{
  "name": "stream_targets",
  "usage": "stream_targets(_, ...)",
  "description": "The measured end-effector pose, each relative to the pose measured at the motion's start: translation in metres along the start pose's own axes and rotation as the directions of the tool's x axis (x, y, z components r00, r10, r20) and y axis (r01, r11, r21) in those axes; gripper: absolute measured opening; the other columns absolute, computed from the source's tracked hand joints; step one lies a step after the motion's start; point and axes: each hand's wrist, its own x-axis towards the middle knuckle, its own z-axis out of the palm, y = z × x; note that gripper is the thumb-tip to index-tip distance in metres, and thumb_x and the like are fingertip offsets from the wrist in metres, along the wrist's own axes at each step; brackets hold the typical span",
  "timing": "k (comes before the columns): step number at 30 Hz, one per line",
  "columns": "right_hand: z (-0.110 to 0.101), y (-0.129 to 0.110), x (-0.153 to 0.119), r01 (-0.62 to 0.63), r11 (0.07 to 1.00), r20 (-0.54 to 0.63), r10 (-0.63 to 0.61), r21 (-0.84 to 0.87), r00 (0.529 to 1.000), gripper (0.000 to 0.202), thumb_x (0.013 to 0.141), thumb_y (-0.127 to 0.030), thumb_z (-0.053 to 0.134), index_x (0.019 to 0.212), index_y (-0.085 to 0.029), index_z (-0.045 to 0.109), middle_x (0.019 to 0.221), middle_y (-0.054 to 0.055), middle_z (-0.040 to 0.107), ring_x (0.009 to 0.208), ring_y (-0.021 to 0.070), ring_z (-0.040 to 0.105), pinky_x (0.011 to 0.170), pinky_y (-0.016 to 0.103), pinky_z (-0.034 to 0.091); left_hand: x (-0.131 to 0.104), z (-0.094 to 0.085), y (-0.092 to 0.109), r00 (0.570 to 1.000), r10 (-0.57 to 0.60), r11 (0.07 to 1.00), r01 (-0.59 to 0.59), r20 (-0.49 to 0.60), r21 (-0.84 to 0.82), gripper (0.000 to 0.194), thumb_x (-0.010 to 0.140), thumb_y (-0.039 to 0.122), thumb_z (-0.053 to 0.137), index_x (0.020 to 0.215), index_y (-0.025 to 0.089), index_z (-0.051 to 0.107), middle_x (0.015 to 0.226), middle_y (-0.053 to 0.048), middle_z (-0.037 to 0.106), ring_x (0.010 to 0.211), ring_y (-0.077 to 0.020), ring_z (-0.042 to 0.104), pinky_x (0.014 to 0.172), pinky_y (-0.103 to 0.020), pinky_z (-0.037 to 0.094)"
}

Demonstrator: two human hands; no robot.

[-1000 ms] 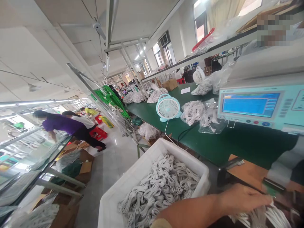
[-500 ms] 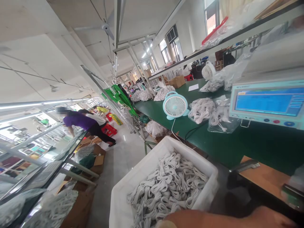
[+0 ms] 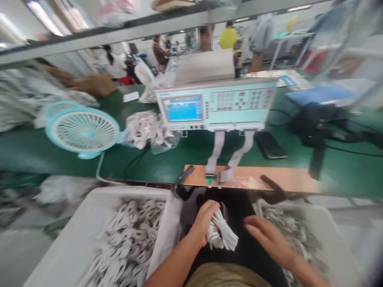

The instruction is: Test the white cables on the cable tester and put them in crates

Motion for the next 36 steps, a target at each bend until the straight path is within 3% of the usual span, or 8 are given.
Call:
stream_targets(3,0.020,-0.002,0.004,-0.023,0.994,0.145,0.007,0.106,0.989,0.029,0.083,-0.047,0.057,0.088,-0.019,0.064,0.082,0.003,0.063,0.076,0.0205,0.055,0.066,0.029,0.042,0.000,0.006,-0.005,0.998,0.057,0.977,-0.051,-0.025,0.206,0.029,0.073,0.046,0.059,0.072,0.019,0.050,0.049,0.009,0.042,0.037,-0.0058,0.034,0.035,-0.016,0.023)
stream_targets(6,0.044,-0.001,0.022,-0.082,0.955,0.159,0.038,0.285,0.987,0.035,0.075,-0.049,0.065,0.081,-0.016,0.061,0.074,0.002,0.060,0.067,0.0167,0.052,0.059,0.026,0.039,-0.005,0.002,-0.003,0.962,0.272,0.833,-0.241,0.011,0.499,0.023,0.080,0.040,0.054,0.081,0.018,0.058,0.063,0.003,0.056,0.054,-0.0101,0.052,0.049,-0.019,0.040)
stream_targets(10,0.047,0.005,0.027,-0.280,0.746,0.172,0.220,0.605,0.960,0.036,0.073,-0.048,0.066,0.082,-0.014,0.060,0.069,0.003,0.060,0.059,0.0146,0.053,0.053,0.025,0.039,-0.018,-0.013,-0.003,0.889,0.439,0.594,-0.398,0.133,0.699,0.027,0.086,0.032,0.047,0.110,0.020,0.054,0.095,-0.004,0.059,0.070,-0.0121,0.057,0.071,-0.027,0.049)
stream_targets(12,0.043,0.008,0.025,-0.266,0.657,0.120,0.259,0.705,0.958,0.035,0.072,-0.047,0.065,0.079,-0.013,0.061,0.069,0.004,0.060,0.057,0.0141,0.053,0.052,0.024,0.040,-0.026,-0.018,-0.010,0.849,0.434,0.434,-0.490,0.301,0.756,0.027,0.086,0.026,0.047,0.113,0.023,0.052,0.097,-0.004,0.056,0.069,-0.0120,0.055,0.072,-0.029,0.049)
stream_targets(16,0.046,0.011,0.024,-0.233,0.607,0.077,0.272,0.759,0.959,0.032,0.070,-0.043,0.069,0.072,-0.011,0.063,0.063,0.002,0.056,0.054,0.0120,0.049,0.047,0.022,0.033,-0.035,-0.016,-0.023,0.686,0.289,0.093,-0.715,0.668,0.693,0.042,0.082,0.008,0.041,0.120,0.025,0.049,0.099,-0.005,0.053,0.078,-0.0150,0.055,0.073,-0.028,0.050)
stream_targets(20,0.050,0.014,0.026,-0.227,0.633,0.068,0.266,0.740,0.962,0.032,0.066,-0.041,0.075,0.072,-0.012,0.062,0.061,-0.001,0.053,0.055,0.0103,0.045,0.047,0.020,0.030,-0.032,-0.011,-0.024,0.660,0.198,-0.149,-0.710,0.724,0.688,0.044,0.080,0.004,0.039,0.116,0.026,0.052,0.101,-0.006,0.054,0.085,-0.0180,0.055,0.072,-0.028,0.049)
stream_targets(31,0.049,0.033,0.023,-0.309,0.678,0.149,0.285,0.667,0.947,0.042,0.065,-0.052,0.074,0.069,-0.014,0.057,0.057,-0.004,0.048,0.051,0.0086,0.039,0.048,0.020,0.025,-0.027,-0.005,-0.027,0.599,0.150,-0.294,-0.733,0.787,0.613,0.021,0.085,0.012,0.041,0.093,0.021,0.057,0.092,-0.005,0.056,0.081,-0.0176,0.057,0.067,-0.025,0.049)
stream_targets(36,0.048,0.030,0.021,-0.311,0.647,0.157,0.286,0.696,0.945,0.040,0.064,-0.049,0.075,0.071,-0.015,0.055,0.058,-0.005,0.045,0.052,0.0081,0.038,0.048,0.020,0.024,-0.027,-0.003,-0.033,0.597,0.143,-0.255,-0.749,0.789,0.612,0.037,0.083,0.009,0.039,0.117,0.021,0.047,0.102,-0.007,0.055,0.083,-0.0184,0.058,0.067,-0.027,0.051)
